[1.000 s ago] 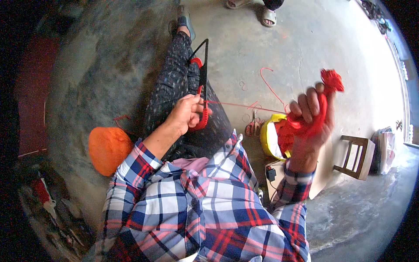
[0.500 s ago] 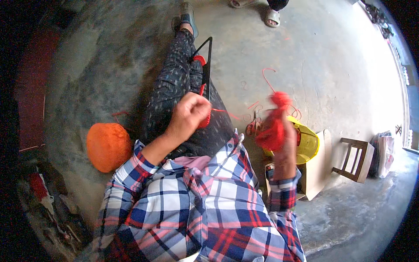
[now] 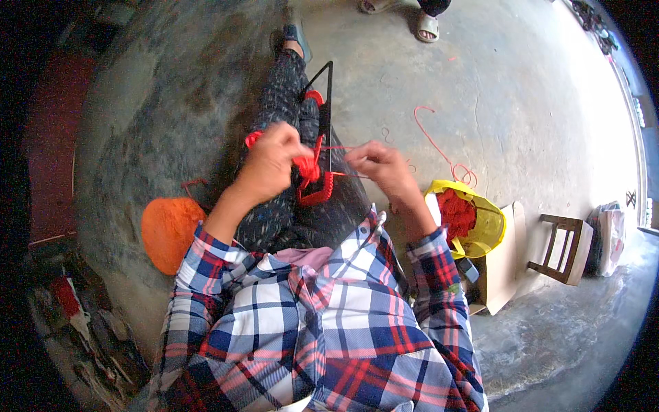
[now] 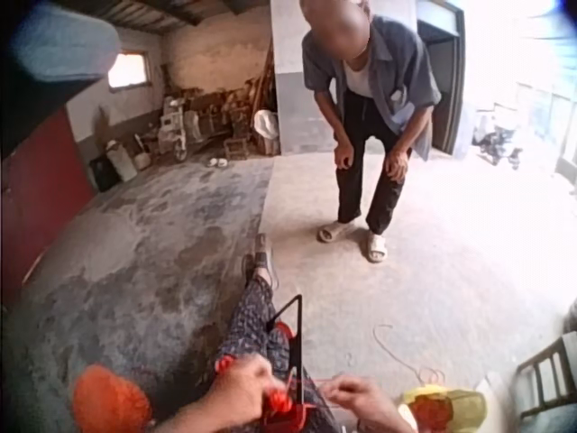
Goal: The recorder is wrapping red string or yarn onto a small red frame, likely part of a furniture piece or decorative item.
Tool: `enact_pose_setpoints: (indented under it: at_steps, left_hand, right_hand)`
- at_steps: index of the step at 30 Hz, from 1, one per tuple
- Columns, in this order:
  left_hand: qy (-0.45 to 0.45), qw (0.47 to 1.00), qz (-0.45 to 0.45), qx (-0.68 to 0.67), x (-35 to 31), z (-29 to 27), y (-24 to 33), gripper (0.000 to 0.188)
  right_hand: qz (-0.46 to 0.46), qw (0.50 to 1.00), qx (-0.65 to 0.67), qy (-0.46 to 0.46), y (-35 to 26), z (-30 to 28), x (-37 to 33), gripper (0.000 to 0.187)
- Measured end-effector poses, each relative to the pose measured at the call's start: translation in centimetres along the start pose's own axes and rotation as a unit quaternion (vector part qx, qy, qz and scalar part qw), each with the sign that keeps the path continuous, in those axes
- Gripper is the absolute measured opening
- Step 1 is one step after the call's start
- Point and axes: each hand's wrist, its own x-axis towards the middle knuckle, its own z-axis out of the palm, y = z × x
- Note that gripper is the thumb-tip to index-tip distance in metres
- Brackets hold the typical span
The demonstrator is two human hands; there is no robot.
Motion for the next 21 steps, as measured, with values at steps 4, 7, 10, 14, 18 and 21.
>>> enact_pose_setpoints:
  at_steps: [4,7,10,14,18,21]
  left_hand:
    - [0.002,0.982,-0.126,-0.144,-0.6,4.3,1.5,0.021]
    - [0.055,0.982,-0.12,-0.134,-0.3,4.8,1.4,0.025]
    - [0.165,0.958,-0.143,-0.187,-0.3,6.2,-0.3,0.038]
    - [0.074,0.781,-0.324,-0.53,-0.2,8.4,0.1,0.057]
    - [0.036,0.687,-0.327,-0.648,-0.6,7.9,0.9,0.061]
    - [0.042,0.705,-0.334,-0.624,-1.0,8.2,1.0,0.062]
  right_hand:
    - [0.002,0.975,-0.215,-0.062,-1.2,3.4,1.4,0.029]
    - [0.038,0.966,-0.243,-0.083,-0.9,2.3,1.9,0.033]
    - [-0.034,0.986,-0.163,0.029,-1.9,1.0,1.2,0.028]
    - [-0.124,0.964,0.202,0.122,-6.6,-1.2,-1.2,0.016]
    - [-0.202,0.873,0.442,-0.037,-9.8,-4.9,-4.2,0.022]
    - [-0.228,0.881,0.416,0.008,-10.6,-7.7,-5.4,0.031]
